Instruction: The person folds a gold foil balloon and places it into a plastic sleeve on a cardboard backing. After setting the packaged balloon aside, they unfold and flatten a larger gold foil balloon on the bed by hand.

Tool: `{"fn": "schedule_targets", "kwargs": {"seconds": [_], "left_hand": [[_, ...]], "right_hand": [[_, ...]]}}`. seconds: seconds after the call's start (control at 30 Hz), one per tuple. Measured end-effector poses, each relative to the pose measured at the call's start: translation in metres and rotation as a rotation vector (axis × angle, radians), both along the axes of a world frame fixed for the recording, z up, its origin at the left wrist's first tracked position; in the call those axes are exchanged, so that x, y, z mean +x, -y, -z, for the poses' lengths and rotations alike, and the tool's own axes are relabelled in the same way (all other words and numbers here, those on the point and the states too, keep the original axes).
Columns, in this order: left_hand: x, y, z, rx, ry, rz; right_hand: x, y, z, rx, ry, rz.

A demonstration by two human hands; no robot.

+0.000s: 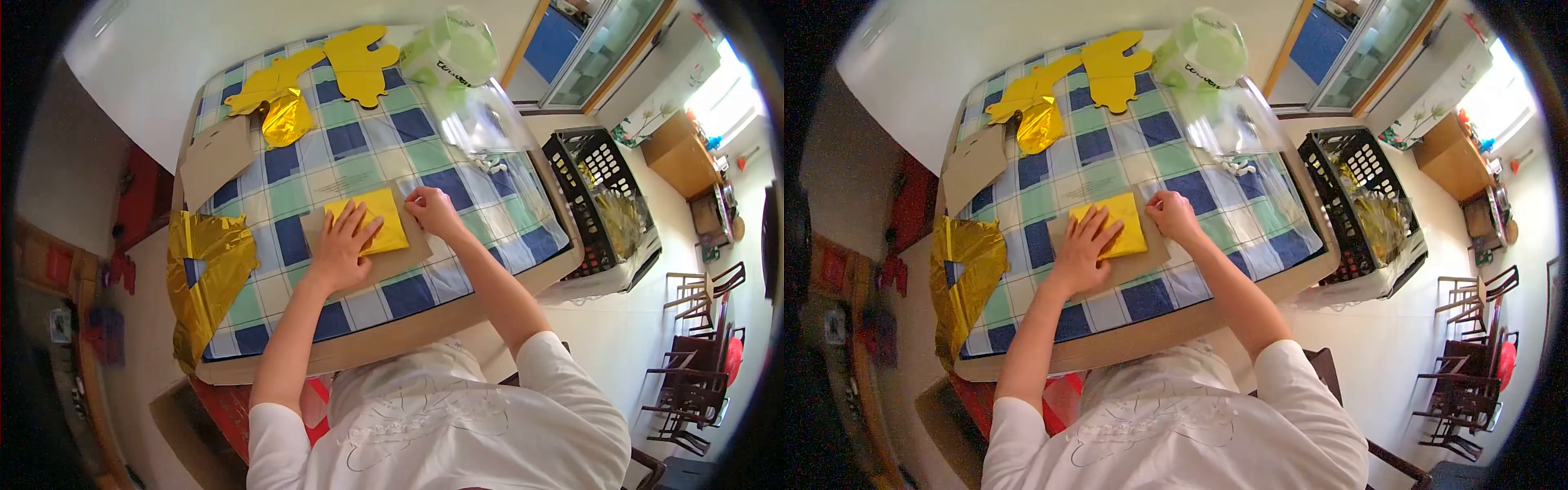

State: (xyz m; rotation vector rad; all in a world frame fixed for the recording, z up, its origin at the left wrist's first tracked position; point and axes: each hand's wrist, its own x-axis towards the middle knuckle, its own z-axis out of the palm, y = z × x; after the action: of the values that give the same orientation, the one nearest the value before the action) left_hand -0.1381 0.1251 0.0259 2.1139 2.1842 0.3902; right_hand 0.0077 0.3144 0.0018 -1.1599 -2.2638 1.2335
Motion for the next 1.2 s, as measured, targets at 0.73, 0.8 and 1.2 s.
{"fn": "schedule_targets", "kwargs": {"seconds": [0.73,0.8,1.2], "left_hand": [[-0.028,-0.022,0.009,-0.135,0.529,-0.059],[-0.027,-0.022,0.008,-0.135,0.52,-0.067],[-0.034,-0.027,-0.005,-0.191,0.591,-0.086]], "right_hand": [[0.052,0.026,-0.014,0.47,-0.262,-0.04],[0.061,0.008,-0.013,0.572,-0.227,0.081],[0.036,0.068,-0.021,0.698,-0.097,-0.594]]}}
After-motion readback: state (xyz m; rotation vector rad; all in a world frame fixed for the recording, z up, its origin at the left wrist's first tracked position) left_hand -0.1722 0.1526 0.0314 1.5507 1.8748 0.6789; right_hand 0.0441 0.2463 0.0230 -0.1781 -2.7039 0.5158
